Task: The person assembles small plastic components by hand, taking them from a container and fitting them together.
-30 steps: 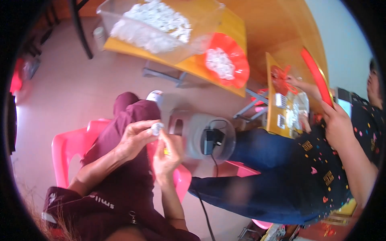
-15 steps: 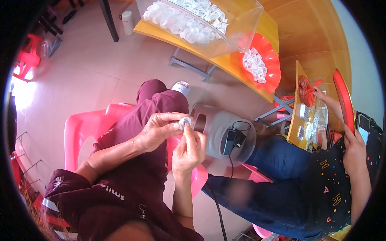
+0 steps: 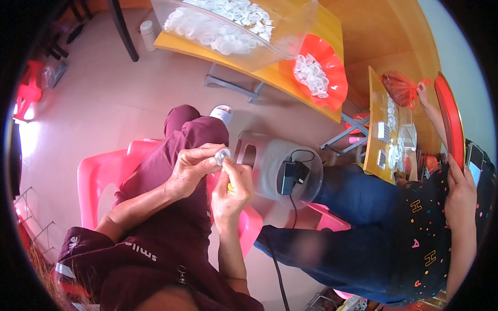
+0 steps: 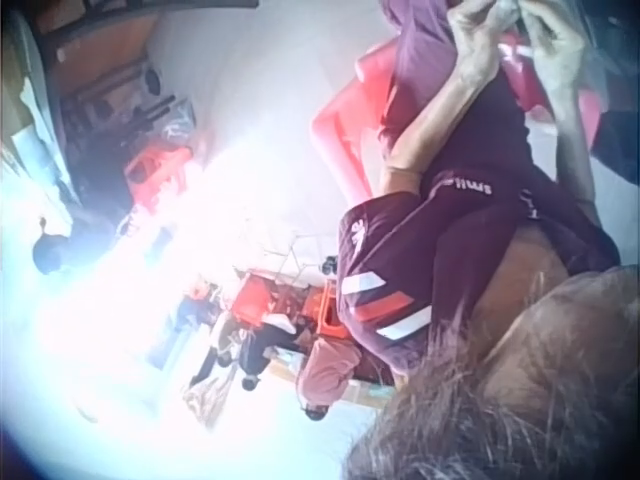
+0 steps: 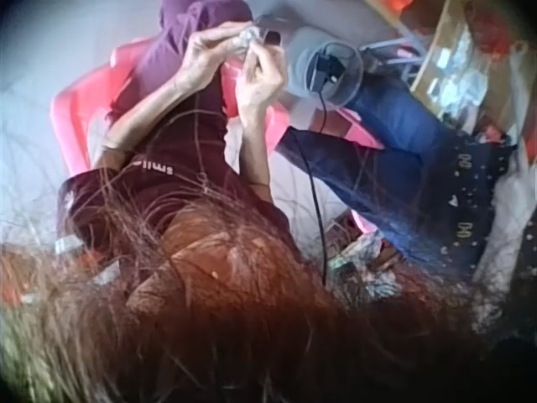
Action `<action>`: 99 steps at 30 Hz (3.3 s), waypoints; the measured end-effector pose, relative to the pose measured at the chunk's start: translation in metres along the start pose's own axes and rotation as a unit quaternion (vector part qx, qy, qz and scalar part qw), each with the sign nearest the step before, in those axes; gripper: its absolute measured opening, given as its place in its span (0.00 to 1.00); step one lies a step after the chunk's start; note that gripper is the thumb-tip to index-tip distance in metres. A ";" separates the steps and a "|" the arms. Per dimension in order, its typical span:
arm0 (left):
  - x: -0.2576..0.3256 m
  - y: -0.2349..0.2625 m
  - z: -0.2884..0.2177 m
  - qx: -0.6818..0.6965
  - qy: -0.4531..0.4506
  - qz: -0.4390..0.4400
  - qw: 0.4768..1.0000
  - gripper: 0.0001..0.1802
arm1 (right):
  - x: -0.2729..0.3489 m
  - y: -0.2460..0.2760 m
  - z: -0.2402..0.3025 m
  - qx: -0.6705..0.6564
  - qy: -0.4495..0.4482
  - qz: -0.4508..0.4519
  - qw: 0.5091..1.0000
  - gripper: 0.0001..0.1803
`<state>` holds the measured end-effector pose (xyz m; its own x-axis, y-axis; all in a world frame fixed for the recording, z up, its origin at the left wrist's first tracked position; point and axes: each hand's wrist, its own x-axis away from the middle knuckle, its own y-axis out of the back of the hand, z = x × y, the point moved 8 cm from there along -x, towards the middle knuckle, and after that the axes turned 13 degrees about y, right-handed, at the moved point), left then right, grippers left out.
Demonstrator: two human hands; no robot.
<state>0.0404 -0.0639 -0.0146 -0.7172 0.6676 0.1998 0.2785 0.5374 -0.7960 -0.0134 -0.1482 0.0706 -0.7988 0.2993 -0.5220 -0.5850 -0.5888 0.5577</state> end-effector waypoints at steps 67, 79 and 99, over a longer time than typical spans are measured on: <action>-0.002 0.002 0.004 0.031 0.102 0.053 0.993 0.15 | -0.008 0.006 0.020 0.079 0.012 0.035 0.996 0.14; 0.000 -0.001 -0.006 -0.093 0.020 0.031 0.995 0.16 | -0.015 -0.006 0.023 0.139 0.010 0.110 0.984 0.08; 0.002 -0.010 -0.003 0.018 0.146 0.109 0.983 0.26 | -0.015 0.007 0.041 0.086 0.027 0.077 0.993 0.13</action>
<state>0.0378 -0.0661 -0.0045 -0.4280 0.8870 0.1735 0.3779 0.3500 -0.8572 -0.0115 -0.1258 0.1085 -0.8745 0.1728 -0.4532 -0.4759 -0.4863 0.7329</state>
